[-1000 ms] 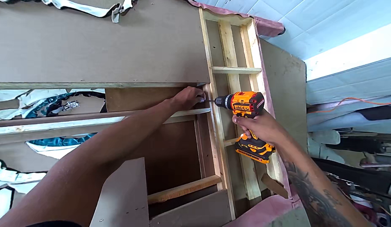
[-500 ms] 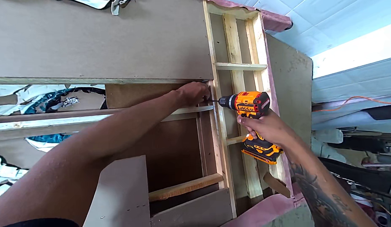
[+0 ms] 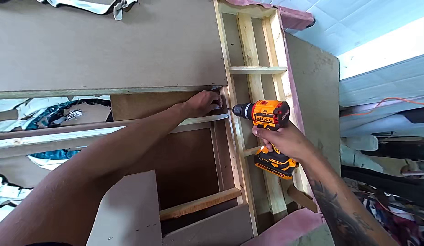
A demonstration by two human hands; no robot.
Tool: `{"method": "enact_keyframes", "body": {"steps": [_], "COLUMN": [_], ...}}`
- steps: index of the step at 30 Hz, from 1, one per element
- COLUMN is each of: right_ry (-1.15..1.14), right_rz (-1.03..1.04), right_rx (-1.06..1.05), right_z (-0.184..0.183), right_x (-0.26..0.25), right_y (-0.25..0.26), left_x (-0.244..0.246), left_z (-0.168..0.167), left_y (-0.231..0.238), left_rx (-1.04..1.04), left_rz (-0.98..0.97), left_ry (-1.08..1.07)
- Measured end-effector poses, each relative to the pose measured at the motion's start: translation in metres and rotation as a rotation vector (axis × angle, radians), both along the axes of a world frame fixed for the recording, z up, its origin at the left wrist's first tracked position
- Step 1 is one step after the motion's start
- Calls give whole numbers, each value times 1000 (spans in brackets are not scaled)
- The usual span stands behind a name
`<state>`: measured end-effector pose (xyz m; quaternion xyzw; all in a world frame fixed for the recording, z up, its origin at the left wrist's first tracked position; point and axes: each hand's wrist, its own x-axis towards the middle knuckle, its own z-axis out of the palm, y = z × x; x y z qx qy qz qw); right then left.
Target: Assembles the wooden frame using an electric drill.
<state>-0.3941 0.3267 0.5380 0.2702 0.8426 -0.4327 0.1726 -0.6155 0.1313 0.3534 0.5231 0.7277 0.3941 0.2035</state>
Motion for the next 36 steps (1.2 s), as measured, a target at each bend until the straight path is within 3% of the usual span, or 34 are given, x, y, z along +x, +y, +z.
{"method": "enact_keyframes", "body": {"steps": [19,26,32,36], "right_ry": [-86,-122,-85,-64], "right_rz": [24,53,29,41], "right_rx": [53,65,-14,-16], "right_z": [10,6,7,11], "right_x": [-17,-23,-27,-28], "right_y": [-3,-7,2,4], "left_x": [-2,-1,2,-2], "left_z": [-12,-5,20,5], "left_y": [6,5,12,8], "left_rx": [9,-57,-224,-112], "left_rz": [-54,-80,-96,-32], "left_ry": [123,201,314,216]}}
